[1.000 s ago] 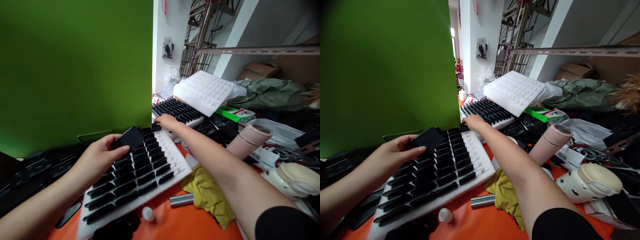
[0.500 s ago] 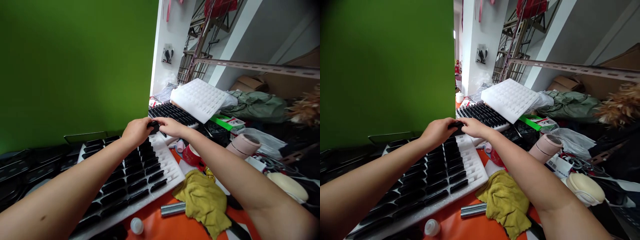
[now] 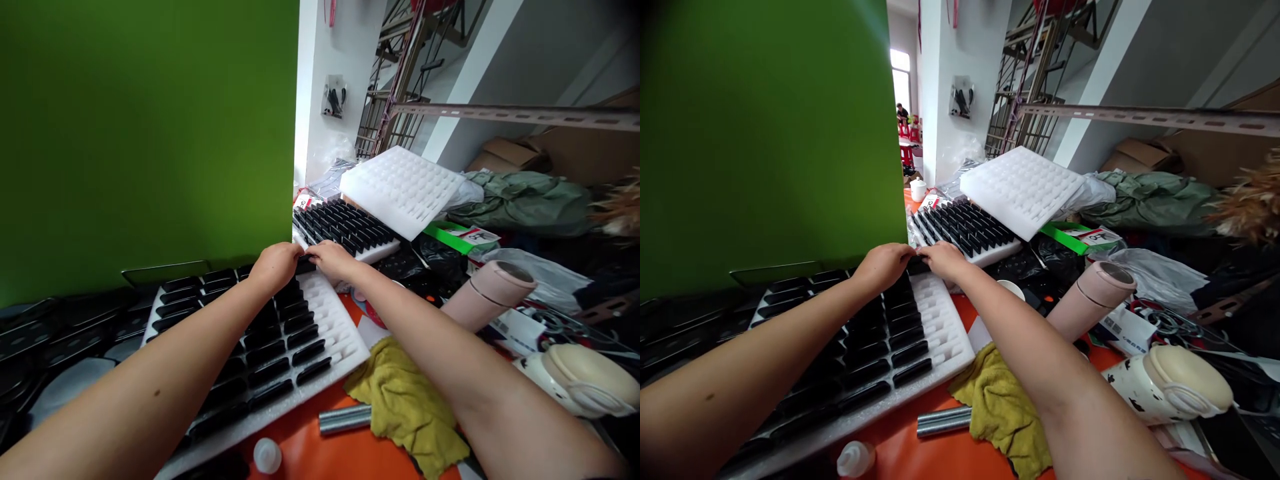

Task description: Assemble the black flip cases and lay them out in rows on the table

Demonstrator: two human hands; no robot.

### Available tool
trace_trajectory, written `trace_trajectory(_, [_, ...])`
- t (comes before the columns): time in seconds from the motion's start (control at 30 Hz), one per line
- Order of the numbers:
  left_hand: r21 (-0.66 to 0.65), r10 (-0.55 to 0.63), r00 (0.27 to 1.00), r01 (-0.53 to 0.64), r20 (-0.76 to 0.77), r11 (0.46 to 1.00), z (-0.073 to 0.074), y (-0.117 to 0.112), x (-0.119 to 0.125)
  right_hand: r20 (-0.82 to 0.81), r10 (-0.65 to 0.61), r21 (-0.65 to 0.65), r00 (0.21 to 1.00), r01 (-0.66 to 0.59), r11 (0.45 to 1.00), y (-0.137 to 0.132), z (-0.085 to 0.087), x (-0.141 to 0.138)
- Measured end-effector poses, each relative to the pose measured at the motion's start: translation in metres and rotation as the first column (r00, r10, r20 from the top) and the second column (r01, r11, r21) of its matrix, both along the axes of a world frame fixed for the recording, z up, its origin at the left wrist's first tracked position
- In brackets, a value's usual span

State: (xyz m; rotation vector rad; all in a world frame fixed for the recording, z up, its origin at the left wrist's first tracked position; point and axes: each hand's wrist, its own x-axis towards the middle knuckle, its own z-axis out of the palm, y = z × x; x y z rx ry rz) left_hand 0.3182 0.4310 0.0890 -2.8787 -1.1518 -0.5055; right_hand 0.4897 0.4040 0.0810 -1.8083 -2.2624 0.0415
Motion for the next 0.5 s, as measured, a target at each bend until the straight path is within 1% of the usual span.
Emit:
trace_trajectory(0.13, [-0.018,-0.078,0.995,0.077,-0.064,0.997,-0.009,-0.005,0.004,0.074,-0.068,0.045,0.995,0.065,0.997,-0.007,-0.011,-0.01])
trace_trajectory(0.2, [-0.013,-0.094,0.993,0.093,-0.074,0.996,-0.009,-0.009,0.008,0.099,-0.111,0.082,0.989,0.103,0.991,-0.011,-0.012,-0.015])
trace_trajectory(0.27, [-0.003,-0.093,0.993,0.093,-0.066,0.996,-0.003,-0.015,0.009,0.112,-0.143,0.119,0.983,0.129,0.984,-0.016,-0.006,-0.018])
trace_trajectory(0.33, [0.005,-0.086,0.995,0.087,-0.041,0.996,0.011,-0.025,0.002,0.101,-0.169,0.148,0.98,0.153,0.977,-0.028,0.006,-0.02])
trace_trajectory(0.4, [0.007,-0.063,0.998,0.063,0.002,0.998,0.028,-0.039,-0.022,0.059,-0.192,0.169,0.98,0.18,0.969,-0.053,0.017,-0.024])
trace_trajectory(0.47, [-0.012,-0.012,0.999,0.012,0.043,1.0,0.046,-0.057,-0.062,-0.024,-0.184,0.189,0.983,0.185,0.964,-0.092,0.024,-0.034])
trace_trajectory(0.5, [-0.033,0.026,0.998,-0.024,0.054,0.999,0.053,-0.069,-0.087,-0.143,-0.13,0.235,0.981,0.161,0.959,-0.115,0.024,-0.042])
